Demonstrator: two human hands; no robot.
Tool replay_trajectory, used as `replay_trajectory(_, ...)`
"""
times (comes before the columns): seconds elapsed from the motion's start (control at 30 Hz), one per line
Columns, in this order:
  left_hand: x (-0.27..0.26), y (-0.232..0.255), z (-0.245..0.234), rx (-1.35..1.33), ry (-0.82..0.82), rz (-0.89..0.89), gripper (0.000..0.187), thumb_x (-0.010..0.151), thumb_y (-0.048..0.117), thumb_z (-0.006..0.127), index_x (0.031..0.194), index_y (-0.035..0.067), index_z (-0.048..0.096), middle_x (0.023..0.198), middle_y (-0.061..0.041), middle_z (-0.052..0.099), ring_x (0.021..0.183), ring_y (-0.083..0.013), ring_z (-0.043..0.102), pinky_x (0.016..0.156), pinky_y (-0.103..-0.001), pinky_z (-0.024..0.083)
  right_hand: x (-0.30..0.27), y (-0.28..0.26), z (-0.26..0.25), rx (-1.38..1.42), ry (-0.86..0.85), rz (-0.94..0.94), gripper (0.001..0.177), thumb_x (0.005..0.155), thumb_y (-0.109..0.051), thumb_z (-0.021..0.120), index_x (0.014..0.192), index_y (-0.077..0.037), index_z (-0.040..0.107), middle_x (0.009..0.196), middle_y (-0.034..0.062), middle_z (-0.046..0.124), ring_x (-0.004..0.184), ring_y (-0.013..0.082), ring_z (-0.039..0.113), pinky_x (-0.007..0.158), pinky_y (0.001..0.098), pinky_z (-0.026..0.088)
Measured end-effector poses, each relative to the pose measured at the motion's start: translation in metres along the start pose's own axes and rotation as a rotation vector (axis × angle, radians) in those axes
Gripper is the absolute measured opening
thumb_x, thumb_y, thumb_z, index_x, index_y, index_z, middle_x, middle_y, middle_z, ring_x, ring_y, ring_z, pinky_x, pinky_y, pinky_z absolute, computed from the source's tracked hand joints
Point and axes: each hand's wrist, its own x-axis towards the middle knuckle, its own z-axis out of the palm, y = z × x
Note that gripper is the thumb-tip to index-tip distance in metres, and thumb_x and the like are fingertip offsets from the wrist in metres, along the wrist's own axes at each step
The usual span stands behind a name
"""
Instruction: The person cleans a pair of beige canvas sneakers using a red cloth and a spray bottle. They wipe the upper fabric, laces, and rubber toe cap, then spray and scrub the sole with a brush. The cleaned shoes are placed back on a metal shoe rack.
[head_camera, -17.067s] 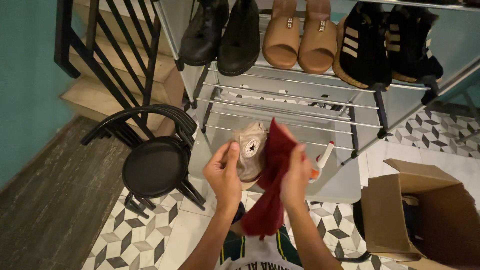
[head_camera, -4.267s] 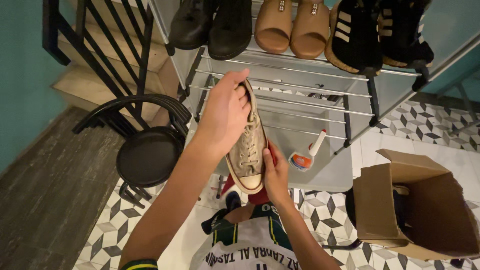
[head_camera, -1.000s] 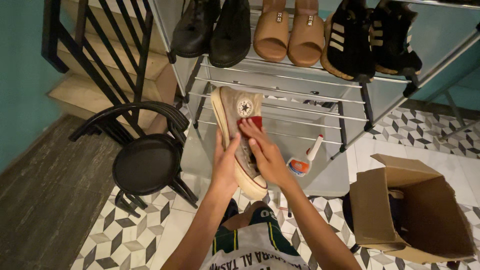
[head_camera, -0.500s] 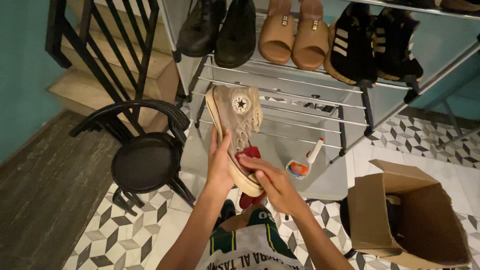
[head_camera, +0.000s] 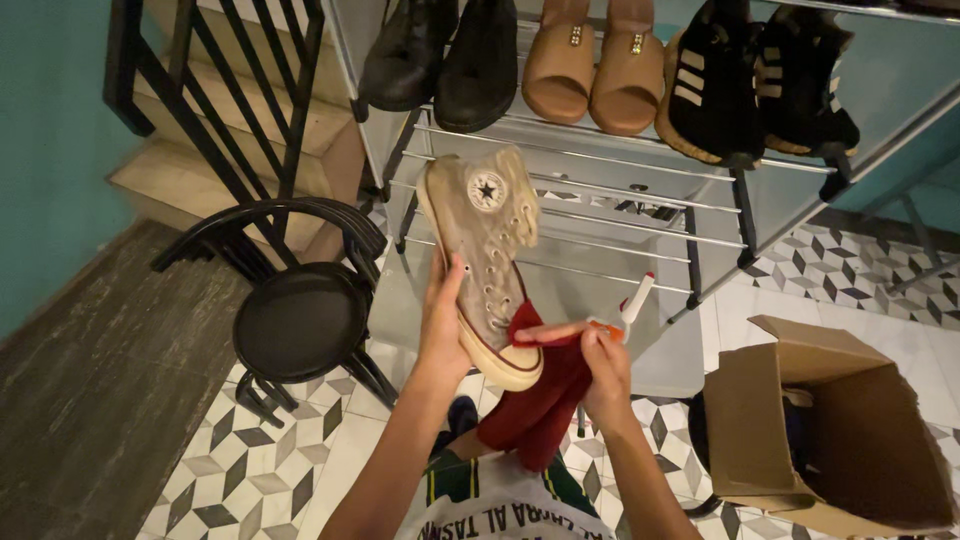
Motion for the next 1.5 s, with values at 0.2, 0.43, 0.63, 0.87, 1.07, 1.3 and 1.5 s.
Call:
replay_trajectory(0.2, 0.006, 0.011, -0.001, -0.012, 0.012, 0.045, 0.06, 0.097, 0.029, 0.061, 0.152, 0.019, 0.04, 0.143, -0.004, 0.055, 0.126, -0.0229, 0.059, 0.102, -0.043, 0.051, 0.008, -0.01, 0.0, -0.014, 0.189, 0.046, 0.054, 0.11, -0.034, 0.037, 0.118, 0.01, 0.066, 0.121, 0.0239, 0.073, 0.112, 0.0285, 0.069, 0.103, 0.0371, 0.049)
replay_trajectory(0.43, 0.001, 0.013, 0.003, -0.048, -0.002, -0.002, 0.061, 0.097, 0.031, 0.06, 0.154, 0.022, 0.039, 0.143, -0.006, 0.055, 0.127, -0.0246, 0.058, 0.104, -0.044, 0.05, 0.046, -0.023, 0.004, -0.233, 0.382, -0.109, 0.051, 0.113, -0.032, 0.036, 0.13, 0.007, 0.063, 0.131, 0.0174, 0.069, 0.12, 0.0226, 0.065, 0.109, 0.0352, 0.047)
replay_trajectory(0.63, 0.003, -0.001, 0.001, -0.09, -0.015, -0.01, 0.06, 0.098, 0.032, 0.059, 0.154, 0.018, 0.04, 0.144, -0.008, 0.055, 0.128, -0.0265, 0.058, 0.105, -0.045, 0.05, 0.054, -0.016, 0.021, -0.309, 0.12, -0.028, 0.048, 0.112, -0.028, 0.035, 0.133, 0.004, 0.064, 0.138, 0.0155, 0.066, 0.131, 0.0245, 0.059, 0.116, 0.0361, 0.04)
replay_trajectory(0.87, 0.013, 0.0, -0.008, -0.158, -0.007, 0.065, 0.058, 0.1, 0.034, 0.058, 0.153, 0.017, 0.042, 0.144, -0.008, 0.056, 0.128, -0.027, 0.059, 0.107, -0.046, 0.049, 0.019, -0.01, 0.033, -0.5, -0.027, -0.14, 0.042, 0.111, -0.02, 0.037, 0.128, 0.006, 0.064, 0.145, 0.0211, 0.062, 0.149, 0.0321, 0.047, 0.124, 0.0423, 0.03)
replay_trajectory(1.07, 0.005, 0.003, -0.01, -0.133, -0.05, 0.036, 0.058, 0.1, 0.034, 0.058, 0.153, 0.017, 0.042, 0.142, -0.008, 0.057, 0.124, -0.0274, 0.06, 0.103, -0.048, 0.051, -0.001, -0.015, 0.028, -0.378, -0.008, -0.084, 0.047, 0.112, -0.024, 0.033, 0.12, 0.006, 0.068, 0.133, 0.0209, 0.071, 0.141, 0.0311, 0.058, 0.123, 0.0413, 0.035)
replay_trajectory(1.3, 0.009, -0.004, -0.02, -0.096, 0.005, 0.012, 0.06, 0.1, 0.038, 0.06, 0.152, 0.013, 0.043, 0.14, -0.011, 0.058, 0.122, -0.029, 0.061, 0.101, -0.049, 0.051, -0.004, -0.021, 0.011, -0.343, 0.106, -0.008, 0.049, 0.112, -0.027, 0.035, 0.106, 0.007, 0.07, 0.115, 0.0197, 0.076, 0.111, 0.028, 0.071, 0.104, 0.0373, 0.049)
replay_trajectory(1.5, 0.012, -0.003, -0.043, -0.147, 0.146, -0.046, 0.065, 0.095, 0.045, 0.062, 0.152, 0.019, 0.043, 0.143, -0.007, 0.057, 0.127, -0.0281, 0.058, 0.106, -0.048, 0.048, 0.01, -0.011, -0.006, -0.251, 0.202, -0.008, 0.043, 0.114, -0.029, 0.035, 0.099, 0.002, 0.061, 0.076, 0.0073, 0.056, 0.077, 0.0193, 0.06, 0.074, 0.0318, 0.049)
